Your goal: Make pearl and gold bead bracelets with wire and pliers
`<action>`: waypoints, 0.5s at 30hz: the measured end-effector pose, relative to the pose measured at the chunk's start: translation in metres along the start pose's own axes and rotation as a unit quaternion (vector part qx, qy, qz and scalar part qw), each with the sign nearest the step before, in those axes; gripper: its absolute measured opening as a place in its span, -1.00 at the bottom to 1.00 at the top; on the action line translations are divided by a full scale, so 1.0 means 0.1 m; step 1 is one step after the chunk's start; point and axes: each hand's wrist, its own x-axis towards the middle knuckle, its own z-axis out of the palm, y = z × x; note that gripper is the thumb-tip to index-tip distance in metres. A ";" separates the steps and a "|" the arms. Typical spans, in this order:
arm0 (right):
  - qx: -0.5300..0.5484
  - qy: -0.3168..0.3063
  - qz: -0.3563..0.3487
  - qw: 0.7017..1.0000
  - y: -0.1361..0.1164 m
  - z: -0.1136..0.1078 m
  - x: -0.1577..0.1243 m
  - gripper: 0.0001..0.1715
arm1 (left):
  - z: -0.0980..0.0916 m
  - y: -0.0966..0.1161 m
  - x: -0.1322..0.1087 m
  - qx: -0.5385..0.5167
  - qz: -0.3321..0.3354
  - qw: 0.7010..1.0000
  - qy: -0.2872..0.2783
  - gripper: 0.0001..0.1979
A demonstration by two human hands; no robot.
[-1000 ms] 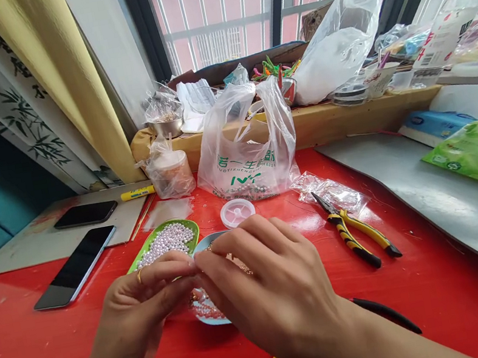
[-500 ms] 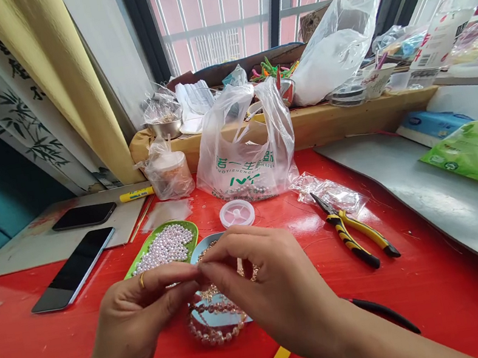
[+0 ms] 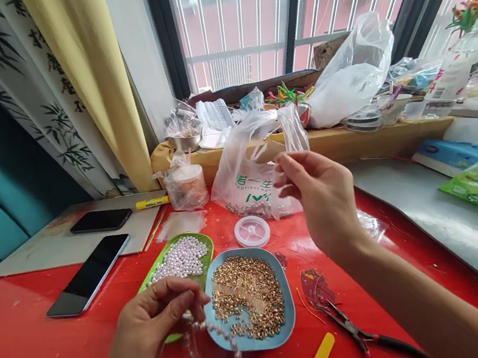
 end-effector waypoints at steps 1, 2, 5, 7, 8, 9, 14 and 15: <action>-0.004 -0.011 -0.010 1.000 -0.01 0.12 0.09 -0.91 | -0.04 -0.01 -0.02 0.004 -0.011 1.000 -0.004 -0.80; -0.013 -0.031 -0.012 0.999 -0.01 0.26 0.17 -0.92 | -0.06 -0.03 -0.03 0.004 -0.021 1.000 -0.009 -0.79; -0.050 -0.122 -0.017 0.991 0.05 0.81 0.40 -0.95 | -0.12 -0.09 -0.07 -0.007 -0.032 0.999 -0.025 -0.76; -0.085 -0.178 -0.027 0.980 0.13 1.19 0.54 -0.93 | -0.14 -0.14 -0.07 -0.027 -0.034 0.998 -0.040 -0.76; -0.104 -0.201 -0.031 0.974 0.18 1.37 0.62 -0.86 | -0.15 -0.16 -0.06 -0.038 -0.036 0.998 -0.046 -0.78; -0.124 -0.221 -0.035 0.967 0.23 1.54 0.69 -0.77 | -0.16 -0.19 -0.05 -0.046 -0.040 0.997 -0.053 -0.80; -0.210 -0.250 -0.052 0.944 0.48 2.06 1.07 -0.64 | -0.22 -0.26 0.01 -0.101 -0.091 0.986 -0.097 -0.91; -0.225 -0.251 -0.053 0.940 0.53 2.11 1.13 -0.64 | -0.23 -0.26 0.01 -0.111 -0.099 0.984 -0.101 -0.92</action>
